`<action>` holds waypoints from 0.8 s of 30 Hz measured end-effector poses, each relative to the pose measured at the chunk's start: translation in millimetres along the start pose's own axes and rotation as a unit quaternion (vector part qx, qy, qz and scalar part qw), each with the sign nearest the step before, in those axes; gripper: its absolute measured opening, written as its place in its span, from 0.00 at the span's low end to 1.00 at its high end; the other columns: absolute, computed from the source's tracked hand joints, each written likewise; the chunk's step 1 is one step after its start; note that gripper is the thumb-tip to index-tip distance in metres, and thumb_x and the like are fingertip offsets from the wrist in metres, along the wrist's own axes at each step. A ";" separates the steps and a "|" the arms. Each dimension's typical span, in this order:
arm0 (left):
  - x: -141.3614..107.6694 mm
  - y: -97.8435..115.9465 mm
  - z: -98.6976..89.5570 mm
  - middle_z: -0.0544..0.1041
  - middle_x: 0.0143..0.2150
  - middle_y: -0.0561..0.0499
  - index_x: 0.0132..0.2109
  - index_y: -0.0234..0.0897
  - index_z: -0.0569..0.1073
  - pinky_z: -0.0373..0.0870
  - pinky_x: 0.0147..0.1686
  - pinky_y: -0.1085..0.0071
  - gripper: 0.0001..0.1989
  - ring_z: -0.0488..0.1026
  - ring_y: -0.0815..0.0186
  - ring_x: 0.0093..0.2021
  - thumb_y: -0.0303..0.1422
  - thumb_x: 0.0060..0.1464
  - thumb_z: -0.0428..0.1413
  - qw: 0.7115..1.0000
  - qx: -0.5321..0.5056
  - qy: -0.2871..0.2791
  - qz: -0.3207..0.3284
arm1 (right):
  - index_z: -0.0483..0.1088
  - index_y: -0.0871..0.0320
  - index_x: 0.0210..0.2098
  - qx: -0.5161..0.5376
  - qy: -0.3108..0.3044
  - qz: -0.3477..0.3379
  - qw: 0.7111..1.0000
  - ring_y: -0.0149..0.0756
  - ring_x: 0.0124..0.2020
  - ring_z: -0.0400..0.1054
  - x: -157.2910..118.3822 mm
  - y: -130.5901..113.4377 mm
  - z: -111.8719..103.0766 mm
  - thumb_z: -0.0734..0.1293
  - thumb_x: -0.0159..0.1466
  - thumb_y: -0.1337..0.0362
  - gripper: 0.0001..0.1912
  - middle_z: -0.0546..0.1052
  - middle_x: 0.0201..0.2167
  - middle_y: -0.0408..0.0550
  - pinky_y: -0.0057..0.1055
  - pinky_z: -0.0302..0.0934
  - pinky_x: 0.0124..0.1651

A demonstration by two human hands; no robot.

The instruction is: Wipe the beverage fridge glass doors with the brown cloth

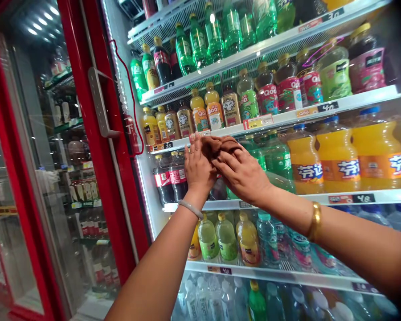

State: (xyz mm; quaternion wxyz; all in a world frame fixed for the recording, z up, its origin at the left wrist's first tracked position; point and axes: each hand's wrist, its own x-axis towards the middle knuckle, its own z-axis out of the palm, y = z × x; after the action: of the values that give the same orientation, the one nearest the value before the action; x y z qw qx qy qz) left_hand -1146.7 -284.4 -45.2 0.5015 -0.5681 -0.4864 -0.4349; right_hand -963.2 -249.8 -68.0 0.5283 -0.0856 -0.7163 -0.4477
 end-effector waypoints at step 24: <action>-3.3 17.5 -12.1 0.47 0.81 0.46 0.78 0.32 0.45 0.38 0.78 0.54 0.33 0.34 0.60 0.80 0.33 0.70 0.39 0.991 0.108 -0.074 -0.018 | 0.76 0.54 0.57 0.113 0.022 0.065 0.991 0.53 0.62 0.68 8.1 18.9 -4.1 0.63 0.72 0.54 0.20 0.75 0.62 0.56 0.60 0.59 0.65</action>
State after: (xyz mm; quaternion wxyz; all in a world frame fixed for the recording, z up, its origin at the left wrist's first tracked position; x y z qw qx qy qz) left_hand -1130.0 -297.2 -49.6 0.5147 -0.5324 -0.5767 -0.3450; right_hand -952.7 -244.6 -50.6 0.5785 -0.0614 -0.7433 -0.3304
